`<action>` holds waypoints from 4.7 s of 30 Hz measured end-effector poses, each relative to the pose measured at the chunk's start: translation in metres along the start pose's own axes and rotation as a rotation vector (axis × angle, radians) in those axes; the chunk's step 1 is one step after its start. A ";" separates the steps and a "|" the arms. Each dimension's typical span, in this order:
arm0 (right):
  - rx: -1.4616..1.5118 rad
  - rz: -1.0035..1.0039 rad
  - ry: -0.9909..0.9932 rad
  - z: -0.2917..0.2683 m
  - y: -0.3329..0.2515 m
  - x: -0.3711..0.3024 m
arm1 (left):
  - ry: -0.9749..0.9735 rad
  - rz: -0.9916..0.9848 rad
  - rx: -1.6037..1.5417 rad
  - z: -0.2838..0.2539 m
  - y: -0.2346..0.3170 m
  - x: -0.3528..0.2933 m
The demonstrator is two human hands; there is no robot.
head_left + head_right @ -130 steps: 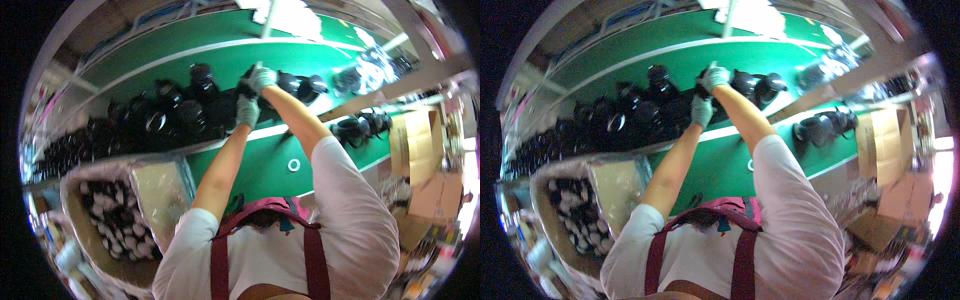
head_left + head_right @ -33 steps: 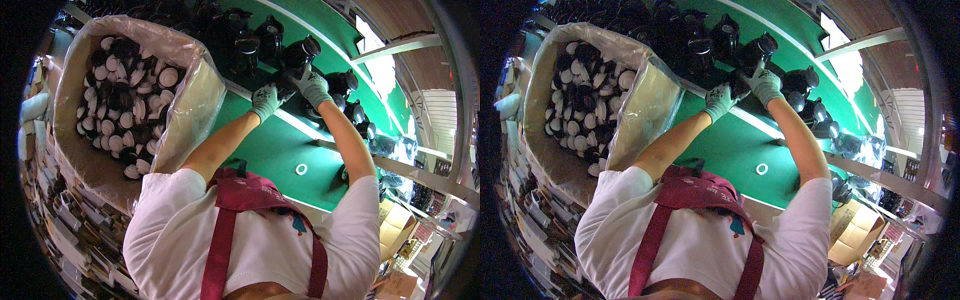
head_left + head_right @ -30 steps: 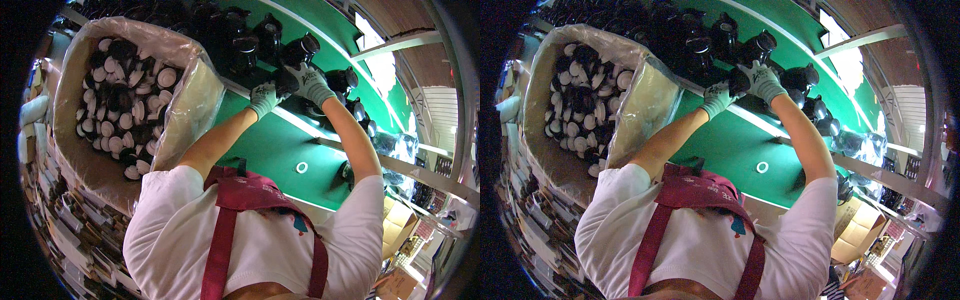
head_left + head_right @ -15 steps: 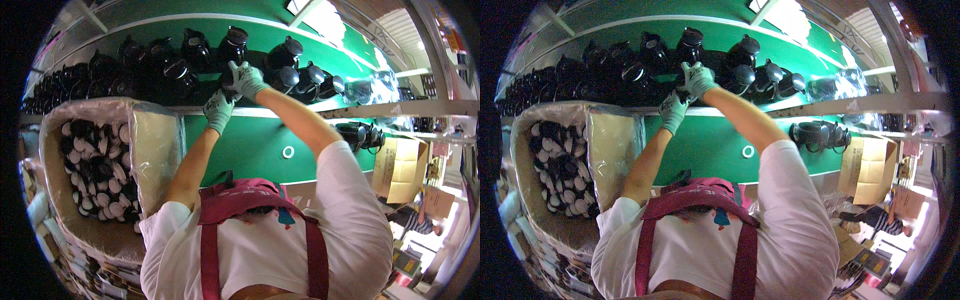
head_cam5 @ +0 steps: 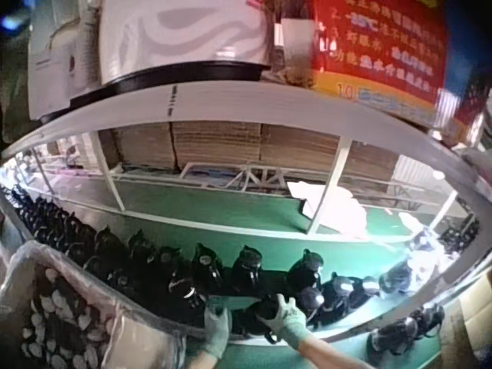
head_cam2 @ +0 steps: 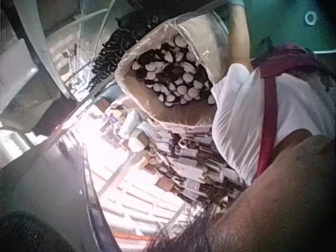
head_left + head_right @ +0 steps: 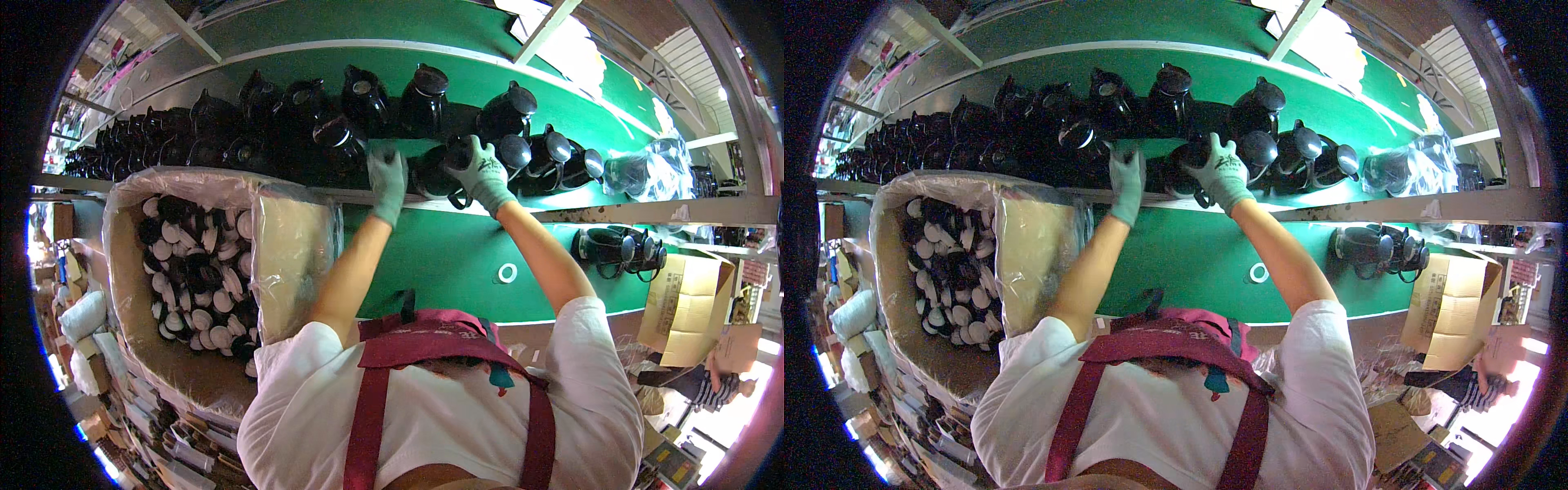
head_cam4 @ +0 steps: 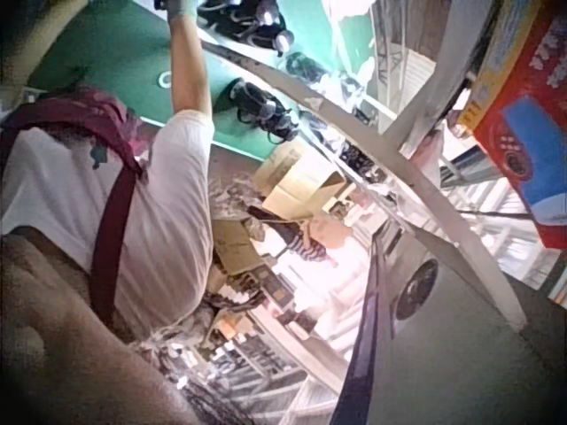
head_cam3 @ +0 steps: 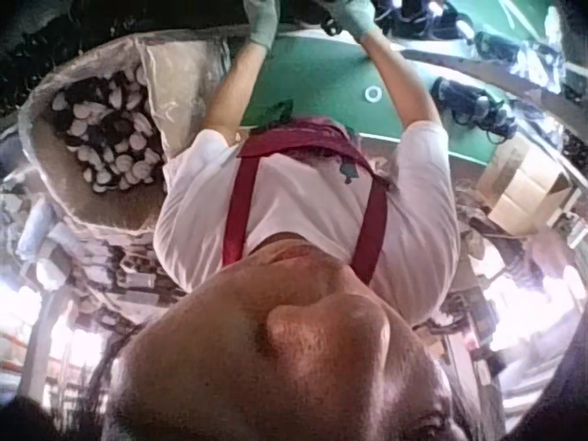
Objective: The person assembles black kettles on a green workbench by attaching white circular lids to the kettle bodies. They pick up each kettle, place a lid on top, and set the assembled unit aside. The process is repeated for multiple kettles.
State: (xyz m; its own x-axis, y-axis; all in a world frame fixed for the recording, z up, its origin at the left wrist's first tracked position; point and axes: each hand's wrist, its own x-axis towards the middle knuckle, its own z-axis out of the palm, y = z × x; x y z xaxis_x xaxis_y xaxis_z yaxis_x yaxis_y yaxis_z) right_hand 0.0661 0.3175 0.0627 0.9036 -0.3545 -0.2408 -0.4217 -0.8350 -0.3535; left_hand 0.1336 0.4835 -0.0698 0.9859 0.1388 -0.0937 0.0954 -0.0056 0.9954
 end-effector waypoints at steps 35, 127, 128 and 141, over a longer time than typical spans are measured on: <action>0.073 -0.029 0.410 -0.033 -0.032 0.104 | -0.548 0.274 0.967 -0.077 0.036 -0.039; -0.572 -0.795 -0.114 -0.018 -0.019 0.046 | -0.662 0.281 0.885 -0.012 0.033 -0.065; -0.593 -0.791 -0.147 -0.016 -0.020 0.050 | -0.645 0.278 0.907 -0.010 0.028 -0.065; -0.678 -0.445 -0.001 -0.055 -0.060 0.050 | -0.644 0.212 0.887 -0.008 0.024 -0.058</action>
State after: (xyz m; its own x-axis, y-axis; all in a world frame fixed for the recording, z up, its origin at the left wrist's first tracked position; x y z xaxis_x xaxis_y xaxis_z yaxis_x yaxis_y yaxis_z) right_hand 0.1406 0.3264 0.1216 0.9757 0.0713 -0.2071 0.1152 -0.9713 0.2082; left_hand 0.0778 0.4828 -0.0403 0.8564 -0.4869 -0.1717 -0.2723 -0.7086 0.6509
